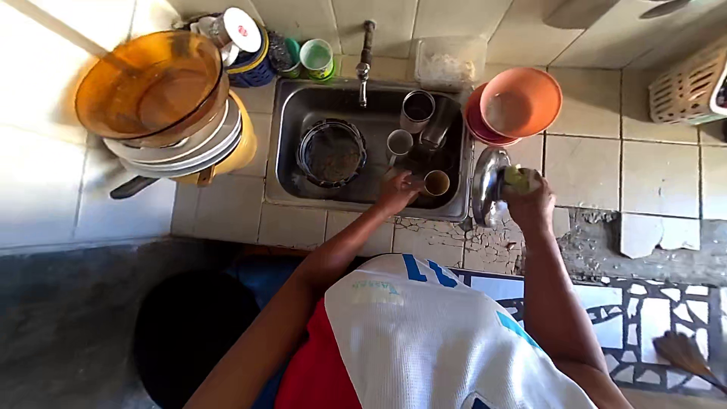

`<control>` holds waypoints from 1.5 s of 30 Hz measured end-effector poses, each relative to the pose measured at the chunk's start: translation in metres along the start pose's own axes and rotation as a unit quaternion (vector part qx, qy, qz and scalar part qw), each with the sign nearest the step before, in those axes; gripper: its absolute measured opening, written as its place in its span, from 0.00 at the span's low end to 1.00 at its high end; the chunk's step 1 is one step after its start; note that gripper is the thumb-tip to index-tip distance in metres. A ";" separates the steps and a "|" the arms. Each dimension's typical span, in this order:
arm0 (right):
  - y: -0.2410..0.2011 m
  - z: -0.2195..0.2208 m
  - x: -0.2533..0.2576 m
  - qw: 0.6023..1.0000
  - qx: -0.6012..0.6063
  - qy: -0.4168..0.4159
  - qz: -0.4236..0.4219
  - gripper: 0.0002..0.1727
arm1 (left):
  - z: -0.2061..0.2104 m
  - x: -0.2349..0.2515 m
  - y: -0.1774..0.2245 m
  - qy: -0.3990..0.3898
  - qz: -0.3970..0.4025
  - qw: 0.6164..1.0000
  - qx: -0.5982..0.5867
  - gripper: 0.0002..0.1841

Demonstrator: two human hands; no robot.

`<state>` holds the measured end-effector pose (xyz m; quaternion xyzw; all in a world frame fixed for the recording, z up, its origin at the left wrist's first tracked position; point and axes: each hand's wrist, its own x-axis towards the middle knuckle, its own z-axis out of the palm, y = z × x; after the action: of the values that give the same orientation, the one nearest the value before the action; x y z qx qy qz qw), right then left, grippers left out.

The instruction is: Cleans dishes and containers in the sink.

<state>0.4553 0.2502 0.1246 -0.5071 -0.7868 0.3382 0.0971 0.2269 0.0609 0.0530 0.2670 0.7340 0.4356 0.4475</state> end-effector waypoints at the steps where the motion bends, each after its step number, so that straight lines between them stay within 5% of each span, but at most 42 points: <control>1: -0.018 0.002 -0.007 0.996 0.088 -0.008 -0.012 0.26 | 0.005 -0.007 0.003 -0.018 -0.033 0.996 -0.080 0.38; 4: -0.063 0.031 -0.022 0.889 0.444 -0.104 -0.039 0.15 | 0.000 -0.030 0.011 -0.072 -0.086 0.943 -0.313 0.30; 6: -0.083 0.052 -0.023 0.852 0.488 -0.184 -0.039 0.13 | -0.018 -0.052 0.021 -0.084 -0.066 0.898 -0.426 0.25; 10: -0.104 0.081 0.006 0.930 0.284 -0.225 -0.056 0.17 | -0.060 -0.070 0.023 0.119 -0.117 0.859 -0.484 0.22; 13: -0.114 0.117 0.046 0.958 0.268 -0.097 0.007 0.25 | -0.087 -0.062 -0.001 0.229 -0.064 0.850 -0.470 0.27; 16: -0.160 0.148 0.034 0.982 0.137 -0.059 -0.117 0.30 | -0.105 -0.062 -0.002 0.279 -0.031 0.849 -0.448 0.28; 19: -0.202 0.201 0.013 0.948 -0.048 -0.153 -0.274 0.32 | -0.105 -0.058 0.007 0.280 -0.017 0.868 -0.409 0.27; 23: -0.239 0.245 -0.016 0.918 -0.065 -0.239 -0.310 0.27 | -0.114 -0.044 -0.002 0.279 0.020 0.896 -0.346 0.27; 29: -0.203 0.204 -0.037 0.824 -0.036 -0.363 -0.434 0.21 | -0.167 -0.039 -0.017 0.382 0.075 0.889 -0.241 0.24; 32: -0.164 0.195 -0.006 0.842 -0.165 -0.290 -0.425 0.22 | -0.172 -0.042 -0.015 0.362 0.055 0.892 -0.263 0.22; 36: -0.186 0.211 0.026 0.872 -0.214 -0.172 -0.405 0.28 | -0.153 -0.043 0.001 0.286 0.016 0.919 -0.272 0.22; 38: -0.206 0.219 0.010 0.877 -0.162 -0.199 -0.406 0.27 | -0.148 -0.037 0.009 0.278 0.017 0.920 -0.277 0.22; 42: -0.184 0.207 -0.022 0.819 -0.130 -0.292 -0.476 0.22 | -0.170 -0.030 0.001 0.324 0.053 0.905 -0.270 0.21; 45: -0.153 0.204 0.015 0.848 -0.200 -0.241 -0.427 0.23 | -0.177 -0.035 -0.001 0.304 0.052 0.911 -0.276 0.20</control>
<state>0.2347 0.1357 0.0650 -0.0325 -0.9751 0.2098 -0.0644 0.0855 -0.0374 0.1059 0.0254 0.6703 0.7033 0.2355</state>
